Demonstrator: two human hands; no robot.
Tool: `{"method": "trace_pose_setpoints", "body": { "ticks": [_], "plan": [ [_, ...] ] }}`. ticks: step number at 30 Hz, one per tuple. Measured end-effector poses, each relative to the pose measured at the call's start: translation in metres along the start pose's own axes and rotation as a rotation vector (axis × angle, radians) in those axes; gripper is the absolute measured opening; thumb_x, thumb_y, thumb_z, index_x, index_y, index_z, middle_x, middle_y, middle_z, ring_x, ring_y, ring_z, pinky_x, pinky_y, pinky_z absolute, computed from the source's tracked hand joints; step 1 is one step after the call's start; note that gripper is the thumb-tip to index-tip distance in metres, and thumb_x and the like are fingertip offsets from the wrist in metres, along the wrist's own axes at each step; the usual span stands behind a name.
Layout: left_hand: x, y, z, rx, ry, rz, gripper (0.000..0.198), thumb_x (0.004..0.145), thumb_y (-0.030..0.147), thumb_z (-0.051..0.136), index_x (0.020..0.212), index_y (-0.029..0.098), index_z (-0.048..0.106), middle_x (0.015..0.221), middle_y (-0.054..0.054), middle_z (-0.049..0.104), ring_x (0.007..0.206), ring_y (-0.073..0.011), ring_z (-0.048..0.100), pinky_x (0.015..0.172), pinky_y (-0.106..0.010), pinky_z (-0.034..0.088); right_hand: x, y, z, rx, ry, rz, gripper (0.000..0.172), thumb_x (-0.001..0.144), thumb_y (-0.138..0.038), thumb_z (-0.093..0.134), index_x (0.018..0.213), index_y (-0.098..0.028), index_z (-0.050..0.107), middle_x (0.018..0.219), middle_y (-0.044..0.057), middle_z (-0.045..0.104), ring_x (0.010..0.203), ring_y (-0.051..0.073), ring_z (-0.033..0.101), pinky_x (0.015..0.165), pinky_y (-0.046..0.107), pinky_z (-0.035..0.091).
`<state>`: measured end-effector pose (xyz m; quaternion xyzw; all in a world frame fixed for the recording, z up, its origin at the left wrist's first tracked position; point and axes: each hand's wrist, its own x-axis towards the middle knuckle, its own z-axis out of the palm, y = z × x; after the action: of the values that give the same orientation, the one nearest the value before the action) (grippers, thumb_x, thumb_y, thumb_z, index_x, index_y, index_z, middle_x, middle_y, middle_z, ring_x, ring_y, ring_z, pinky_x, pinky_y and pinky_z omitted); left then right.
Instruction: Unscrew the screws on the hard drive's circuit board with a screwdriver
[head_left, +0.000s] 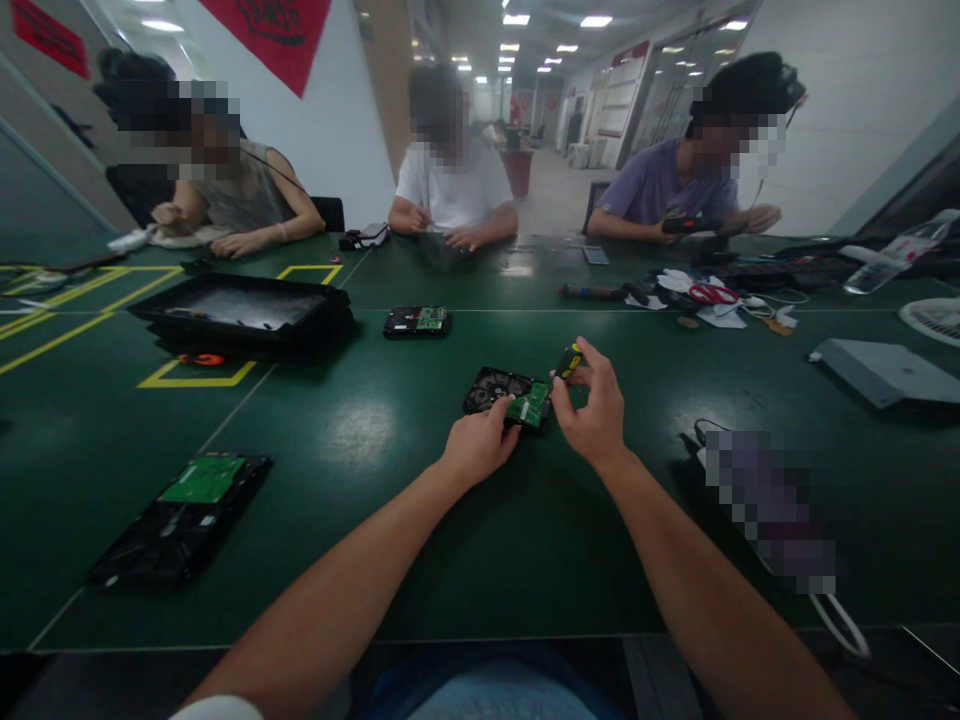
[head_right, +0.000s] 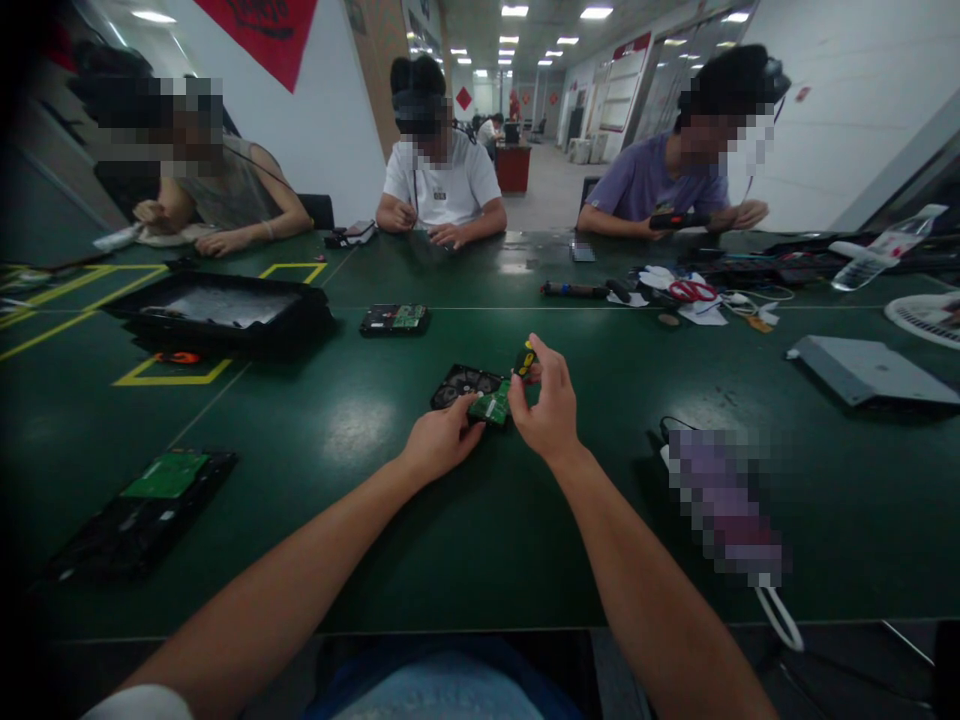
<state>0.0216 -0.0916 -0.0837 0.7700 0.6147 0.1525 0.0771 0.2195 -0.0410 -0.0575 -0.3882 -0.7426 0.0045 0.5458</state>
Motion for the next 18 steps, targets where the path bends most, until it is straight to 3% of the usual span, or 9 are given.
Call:
{"method": "trace_pose_setpoints", "body": {
  "ticks": [6,14,18],
  "plan": [
    [0.0006,-0.0003,0.0005,0.008,-0.016,-0.018,0.051,0.100,0.043,0.049,0.144,0.019,0.046,0.102,-0.010,0.077,0.089,-0.0260,0.075,0.079,-0.035,0.056,-0.0004,0.0028,0.0010,0.016,0.015,0.008,0.066,0.092,-0.030,0.066,0.151,-0.029,0.038,0.132,0.012,0.058,0.087,0.021,0.067,0.075,0.042,0.065],
    [0.0010,0.0005,-0.0008,0.005,-0.013,0.004,0.050,0.100,0.042,0.048,0.143,0.018,0.046,0.102,-0.010,0.077,0.090,-0.0260,0.075,0.080,-0.036,0.056,-0.0008,0.0008,0.0010,0.027,-0.002,-0.004,0.065,0.094,-0.024,0.060,0.154,-0.028,0.035,0.133,0.012,0.060,0.090,0.021,0.069,0.084,0.045,0.064],
    [0.0004,0.0009,-0.0010,0.012,-0.022,-0.004,0.048,0.100,0.042,0.049,0.141,0.018,0.049,0.102,-0.011,0.077,0.092,-0.0263,0.075,0.081,-0.036,0.056,-0.0009,0.0024,0.0019,0.028,0.001,0.012,0.067,0.092,-0.027,0.064,0.153,-0.029,0.036,0.133,0.012,0.060,0.088,0.021,0.069,0.078,0.043,0.065]
  ]
}}
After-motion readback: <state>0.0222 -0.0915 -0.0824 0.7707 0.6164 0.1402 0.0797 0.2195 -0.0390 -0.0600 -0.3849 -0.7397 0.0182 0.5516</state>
